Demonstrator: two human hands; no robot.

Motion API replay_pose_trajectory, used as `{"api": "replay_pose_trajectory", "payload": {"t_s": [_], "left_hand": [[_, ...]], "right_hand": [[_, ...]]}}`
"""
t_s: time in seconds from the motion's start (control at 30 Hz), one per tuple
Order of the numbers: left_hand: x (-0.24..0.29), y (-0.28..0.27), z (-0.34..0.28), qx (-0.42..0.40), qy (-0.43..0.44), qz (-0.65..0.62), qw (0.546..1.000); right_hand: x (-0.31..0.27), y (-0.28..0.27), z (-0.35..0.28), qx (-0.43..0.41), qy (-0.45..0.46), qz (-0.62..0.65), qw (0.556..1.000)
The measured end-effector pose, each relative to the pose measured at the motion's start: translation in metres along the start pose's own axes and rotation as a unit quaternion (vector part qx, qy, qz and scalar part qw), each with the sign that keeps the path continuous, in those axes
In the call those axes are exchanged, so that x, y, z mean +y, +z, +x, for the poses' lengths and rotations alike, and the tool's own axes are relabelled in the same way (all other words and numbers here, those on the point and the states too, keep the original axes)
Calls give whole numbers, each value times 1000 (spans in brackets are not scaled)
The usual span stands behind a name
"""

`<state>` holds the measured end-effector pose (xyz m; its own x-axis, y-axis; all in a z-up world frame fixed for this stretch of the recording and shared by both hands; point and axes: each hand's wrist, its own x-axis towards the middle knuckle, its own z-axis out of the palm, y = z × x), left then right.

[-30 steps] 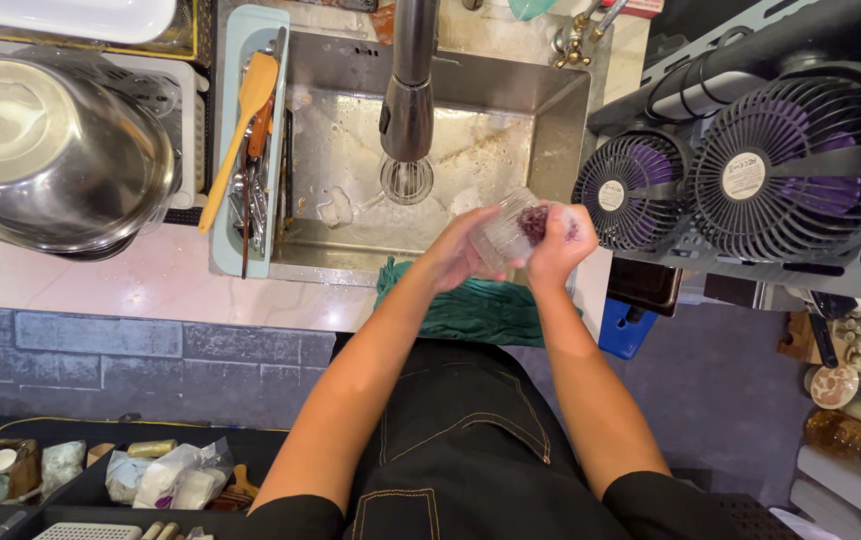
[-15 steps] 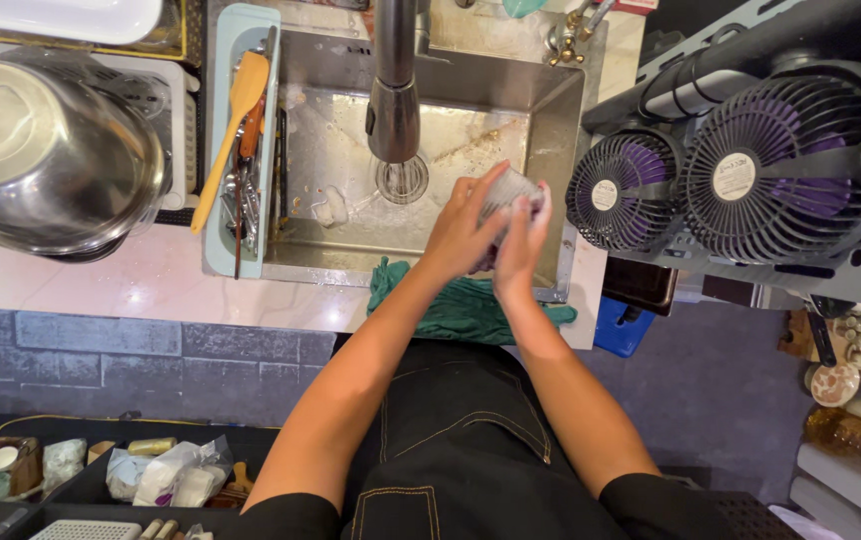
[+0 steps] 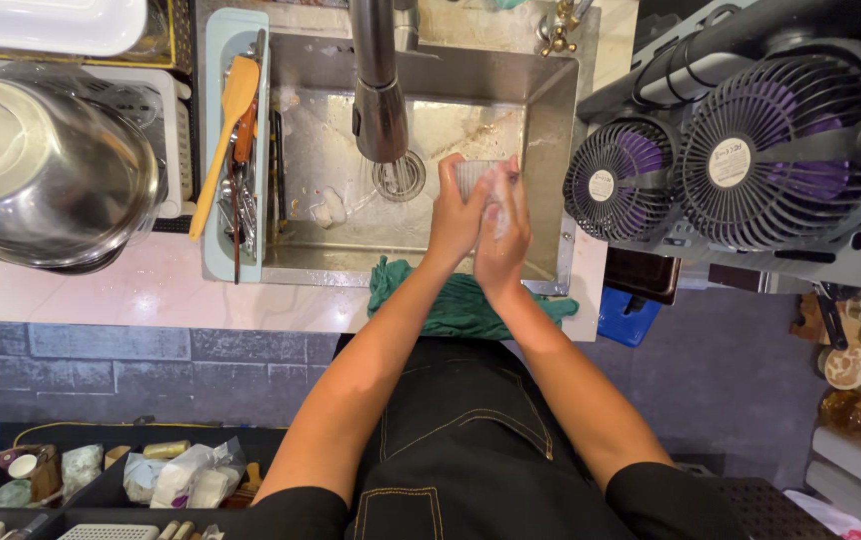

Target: The person washes a metal bowl, a wooden spatula, a knife, and a whisk under running water in a kitchen sink. They then open a freezer, retrieve a small container and a can, and place them inside before returning to the sink to wash a whisk.

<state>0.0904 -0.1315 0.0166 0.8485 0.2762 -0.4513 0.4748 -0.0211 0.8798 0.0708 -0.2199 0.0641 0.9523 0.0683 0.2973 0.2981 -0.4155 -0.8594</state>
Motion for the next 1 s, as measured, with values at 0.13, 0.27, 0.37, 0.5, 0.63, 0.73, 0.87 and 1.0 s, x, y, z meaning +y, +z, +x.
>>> {"api": "replay_pose_trajectory", "payload": {"t_s": [0.13,0.27,0.37,0.5,0.63,0.73,0.87,1.0], "left_hand": [[-5,-8,14,-50,62,-107,991],[-15,-17,6,-131,57,-264,954],[-16,-29,-13,-156,112,-265,945],[-11,-44,-25,-101,234,-40,966],[-8,-51,-34,-107,209,86,968],[-2,-57,-34,-70,284,147,945],[8,-73,-35,-71,349,226,906],[18,-83,-37,-127,437,307,836]], "right_hand": [[-10,-5,1,-34,-113,-111,987],[-10,-9,10,4,-2,27,1000],[-12,-17,29,76,188,226,953],[-19,-33,55,105,213,500,833],[-27,-28,51,77,265,562,780],[-28,-25,33,-109,78,118,984],[-21,-40,11,-243,-161,-171,941],[-2,-36,11,-358,34,17,933]]}}
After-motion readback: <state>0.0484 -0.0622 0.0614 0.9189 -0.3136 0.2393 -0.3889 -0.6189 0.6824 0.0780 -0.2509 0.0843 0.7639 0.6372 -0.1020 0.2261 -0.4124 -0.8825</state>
